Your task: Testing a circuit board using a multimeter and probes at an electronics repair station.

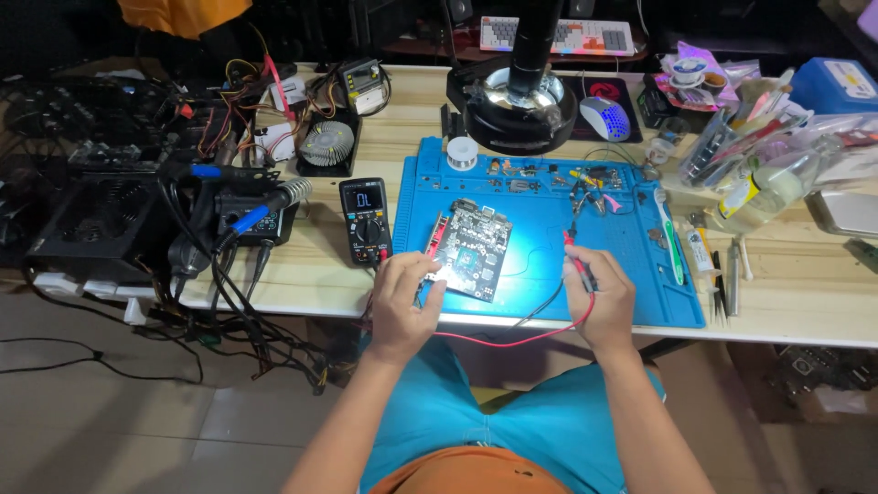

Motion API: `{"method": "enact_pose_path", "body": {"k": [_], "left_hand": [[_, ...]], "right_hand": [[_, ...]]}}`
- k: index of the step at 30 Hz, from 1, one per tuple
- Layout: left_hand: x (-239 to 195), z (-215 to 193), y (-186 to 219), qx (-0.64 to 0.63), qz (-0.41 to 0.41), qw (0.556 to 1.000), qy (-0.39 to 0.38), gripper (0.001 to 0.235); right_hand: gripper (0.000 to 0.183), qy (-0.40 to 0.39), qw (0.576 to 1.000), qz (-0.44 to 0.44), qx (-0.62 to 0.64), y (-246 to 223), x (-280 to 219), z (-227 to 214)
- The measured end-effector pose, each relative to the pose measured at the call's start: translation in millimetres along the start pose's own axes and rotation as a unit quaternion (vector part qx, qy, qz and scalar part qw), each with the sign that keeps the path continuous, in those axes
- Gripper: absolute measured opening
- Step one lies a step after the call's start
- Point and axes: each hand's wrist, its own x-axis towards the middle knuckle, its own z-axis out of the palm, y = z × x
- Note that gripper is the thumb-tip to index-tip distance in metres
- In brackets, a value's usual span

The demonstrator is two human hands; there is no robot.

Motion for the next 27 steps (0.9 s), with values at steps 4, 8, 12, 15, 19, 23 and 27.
{"method": "enact_pose_path", "body": {"k": [4,8,12,15,19,23,27], "left_hand": [[0.2,-0.3,-2.5,-0.003,-0.005,1.0,0.0,0.02],[-3.2,0.4,-4.2,0.003,-0.004,1.0,0.002,0.02],[-4.0,0.9,-4.4,0.008,-0.009,1.0,0.001,0.021],[-3.7,-0.2,-4.1,0.012,-0.017,1.0,-0.003,0.022],[-4.0,-0.7,-3.5,0.011,-0.028,0.999,-0.01,0.021],[-2.5,-3.4,0.5,0.014,-0.036,0.999,-0.019,0.021],[3.2,-8.3,6.9,0.003,-0.05,0.998,-0.028,0.021]], "right_hand": [[0.02,-0.005,1.0,0.012,0.006,-2.5,0.8,0.1],[0.021,-0.001,1.0,0.008,-0.001,-0.6,-0.5,0.8],[0.02,-0.004,1.0,0.008,-0.001,-0.8,-0.2,1.0],[0.02,0.0,1.0,-0.002,-0.005,-3.1,0.4,1.3],[0.02,0.002,1.0,-0.004,-0.011,4.0,-0.9,3.1],[0.019,0.003,1.0,-0.005,-0.007,0.0,-1.8,0.9],[0.02,-0.005,1.0,-0.02,-0.015,0.0,-1.0,-0.1]]}}
